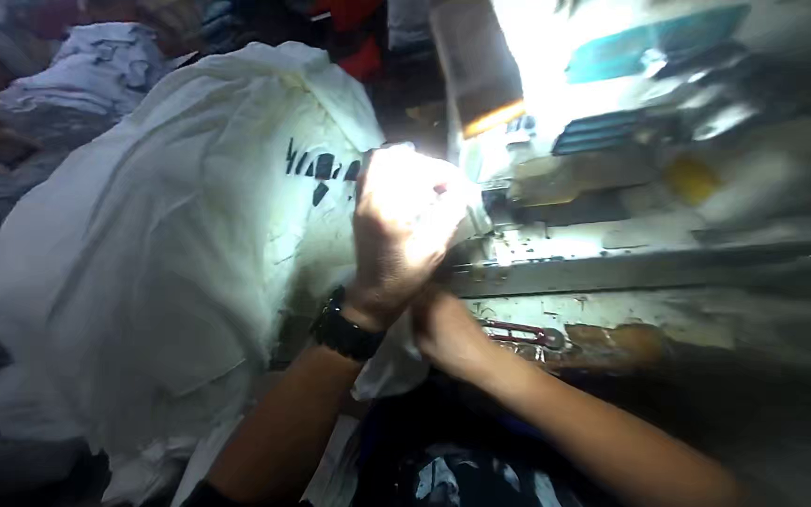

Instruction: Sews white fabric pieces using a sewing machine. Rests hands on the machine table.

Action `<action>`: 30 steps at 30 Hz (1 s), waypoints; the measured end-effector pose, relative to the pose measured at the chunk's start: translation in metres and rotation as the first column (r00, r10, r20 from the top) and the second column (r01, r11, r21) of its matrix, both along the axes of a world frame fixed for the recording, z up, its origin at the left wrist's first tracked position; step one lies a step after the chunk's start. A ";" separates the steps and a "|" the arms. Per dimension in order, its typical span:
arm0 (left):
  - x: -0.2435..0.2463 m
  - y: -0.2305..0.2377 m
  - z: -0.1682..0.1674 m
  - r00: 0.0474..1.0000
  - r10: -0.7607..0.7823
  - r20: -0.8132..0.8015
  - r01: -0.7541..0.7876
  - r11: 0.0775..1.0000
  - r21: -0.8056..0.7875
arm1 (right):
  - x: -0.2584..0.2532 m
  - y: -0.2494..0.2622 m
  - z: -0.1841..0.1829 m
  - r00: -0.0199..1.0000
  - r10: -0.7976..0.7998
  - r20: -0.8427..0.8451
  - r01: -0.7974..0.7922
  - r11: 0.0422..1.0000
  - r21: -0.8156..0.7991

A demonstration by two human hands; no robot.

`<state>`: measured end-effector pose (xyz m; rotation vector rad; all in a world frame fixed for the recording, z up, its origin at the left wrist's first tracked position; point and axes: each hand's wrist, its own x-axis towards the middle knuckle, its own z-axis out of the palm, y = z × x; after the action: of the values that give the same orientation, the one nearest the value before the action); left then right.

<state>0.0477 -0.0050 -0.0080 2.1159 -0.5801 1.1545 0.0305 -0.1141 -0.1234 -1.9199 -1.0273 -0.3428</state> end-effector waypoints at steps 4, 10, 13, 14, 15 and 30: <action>-0.004 -0.001 0.000 0.994 0.105 0.035 -0.105 0.994 0.021 | 0.013 -0.001 0.007 0.995 0.057 0.076 -0.064 0.994 0.088; -0.015 -0.006 -0.010 0.999 -0.036 0.003 0.036 0.999 -0.018 | 0.040 -0.085 0.029 0.929 -0.349 0.123 0.305 0.910 0.283; -0.019 -0.010 -0.012 0.996 -0.085 0.034 0.082 0.994 0.070 | 0.055 -0.079 0.034 0.967 -0.233 0.098 0.199 0.940 0.277; -0.021 -0.011 -0.013 0.996 -0.080 0.046 0.076 0.993 0.088 | 0.055 -0.078 0.033 0.976 -0.204 0.082 0.174 0.945 0.278; -0.023 -0.011 -0.014 0.996 -0.066 0.055 0.061 0.993 0.098 | 0.053 -0.078 0.032 0.982 -0.180 0.062 0.155 0.947 0.280; -0.108 -0.029 -0.064 0.927 -0.331 -0.176 0.342 0.939 0.034 | -0.049 -0.082 -0.003 0.935 0.062 -0.349 0.135 0.849 0.511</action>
<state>-0.0598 -0.0342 -0.0719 2.0395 -0.8710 0.7666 -0.0183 -0.1960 -0.1263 -1.4258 -0.5737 -0.2538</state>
